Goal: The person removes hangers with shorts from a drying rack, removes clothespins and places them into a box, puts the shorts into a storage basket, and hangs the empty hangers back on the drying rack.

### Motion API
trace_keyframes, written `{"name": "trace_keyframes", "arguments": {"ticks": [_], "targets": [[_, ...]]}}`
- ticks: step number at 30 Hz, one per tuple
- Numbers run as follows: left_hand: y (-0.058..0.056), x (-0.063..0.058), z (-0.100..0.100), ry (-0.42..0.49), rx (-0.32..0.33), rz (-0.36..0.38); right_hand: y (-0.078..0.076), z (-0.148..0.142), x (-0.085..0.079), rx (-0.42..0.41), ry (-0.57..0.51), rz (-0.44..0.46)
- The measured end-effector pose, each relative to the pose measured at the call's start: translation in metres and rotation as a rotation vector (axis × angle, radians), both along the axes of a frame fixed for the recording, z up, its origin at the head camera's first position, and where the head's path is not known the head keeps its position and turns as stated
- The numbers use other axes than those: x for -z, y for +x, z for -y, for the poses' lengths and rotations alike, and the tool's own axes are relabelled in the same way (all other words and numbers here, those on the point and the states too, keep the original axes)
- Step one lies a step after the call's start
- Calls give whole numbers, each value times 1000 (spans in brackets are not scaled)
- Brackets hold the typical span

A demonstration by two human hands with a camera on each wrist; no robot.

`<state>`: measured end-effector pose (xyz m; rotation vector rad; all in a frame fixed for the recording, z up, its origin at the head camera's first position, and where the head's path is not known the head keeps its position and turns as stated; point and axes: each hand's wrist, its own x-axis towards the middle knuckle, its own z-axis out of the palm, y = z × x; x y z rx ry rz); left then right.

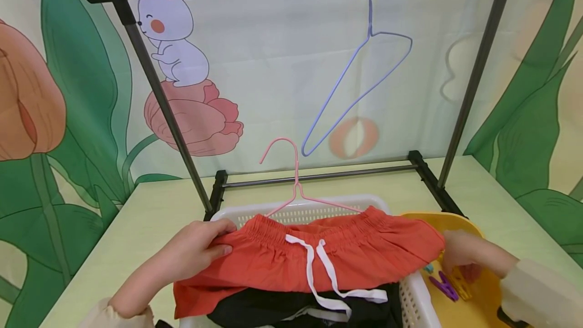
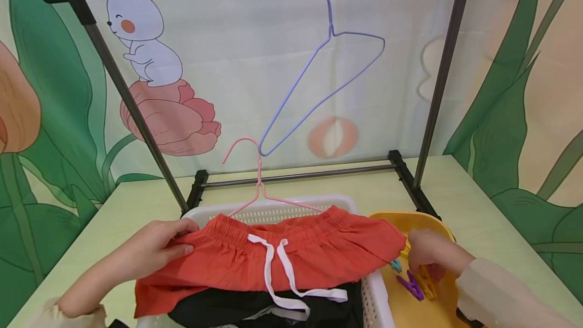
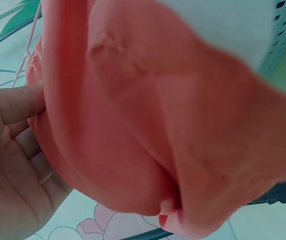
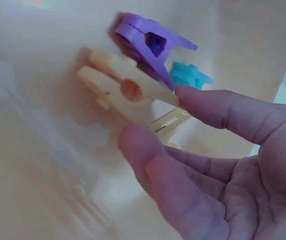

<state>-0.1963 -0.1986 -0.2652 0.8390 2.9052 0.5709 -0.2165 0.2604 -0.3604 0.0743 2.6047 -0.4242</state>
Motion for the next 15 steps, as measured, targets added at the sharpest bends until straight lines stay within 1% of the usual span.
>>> {"name": "trace_keyframes", "arguments": {"ticks": [7,15], "targets": [[0,0,0,-1,-2,8,2,1,1,-12,6,-17],[0,-1,-1,-3,4,1,4,3,1,-29,41,-19]]}}
